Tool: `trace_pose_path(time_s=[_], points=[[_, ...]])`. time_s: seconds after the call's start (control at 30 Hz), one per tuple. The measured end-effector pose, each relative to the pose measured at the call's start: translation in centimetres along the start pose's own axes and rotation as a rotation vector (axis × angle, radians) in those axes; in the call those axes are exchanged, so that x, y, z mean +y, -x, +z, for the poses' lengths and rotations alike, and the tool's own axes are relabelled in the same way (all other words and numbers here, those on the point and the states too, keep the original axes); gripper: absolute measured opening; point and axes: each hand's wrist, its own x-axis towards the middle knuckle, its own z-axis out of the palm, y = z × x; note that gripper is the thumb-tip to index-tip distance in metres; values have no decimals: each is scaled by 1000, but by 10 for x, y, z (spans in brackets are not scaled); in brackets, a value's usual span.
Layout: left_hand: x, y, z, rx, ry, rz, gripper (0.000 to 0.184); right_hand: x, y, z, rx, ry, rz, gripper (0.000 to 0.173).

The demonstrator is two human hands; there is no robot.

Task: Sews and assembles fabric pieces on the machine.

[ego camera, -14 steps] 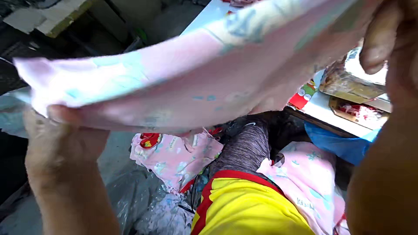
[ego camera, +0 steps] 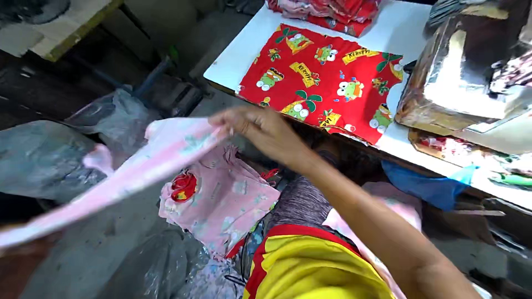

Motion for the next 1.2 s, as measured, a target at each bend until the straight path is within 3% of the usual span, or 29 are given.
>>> trace_pose_path(time_s=[0.07, 0.1, 0.2, 0.3, 0.37, 0.47, 0.63, 0.73, 0.83, 0.97, 1.1, 1.2], points=[[-76, 12, -86, -304, -79, 9, 12, 28, 34, 20, -58, -10, 187, 44], [-102, 22, -97, -351, -164, -34, 15, 46, 49, 30, -80, -15, 278, 46], [-166, 45, -87, -250, -393, -361, 19, 103, 95, 52, -194, 21, 474, 44], [-206, 34, -65, -444, -723, -612, 28, 127, 138, 57, -430, 106, 523, 34], [-211, 14, -47, -586, -820, -669, 28, 123, 155, 45, -529, 150, 530, 29], [-194, -26, -17, -610, -858, -495, 30, 92, 164, 7, -447, 288, 530, 24], [-129, -108, 82, -585, -883, -39, 39, 27, 179, -73, 128, 725, 311, 19], [-93, -146, 158, -606, -856, 225, 36, -4, 184, -126, 317, 987, 229, 22], [-57, -166, 231, -668, -843, 472, 34, -15, 184, -157, 255, 1157, 250, 29], [-32, -203, 310, -669, -862, 697, 51, -7, 177, -165, 135, 1177, 260, 34], [-63, -269, 331, -622, -1105, 756, 73, -1, 172, -159, 151, 1113, 272, 33], [-66, -298, 324, -630, -1163, 815, 75, 4, 171, -152, 198, 1101, 243, 31]])
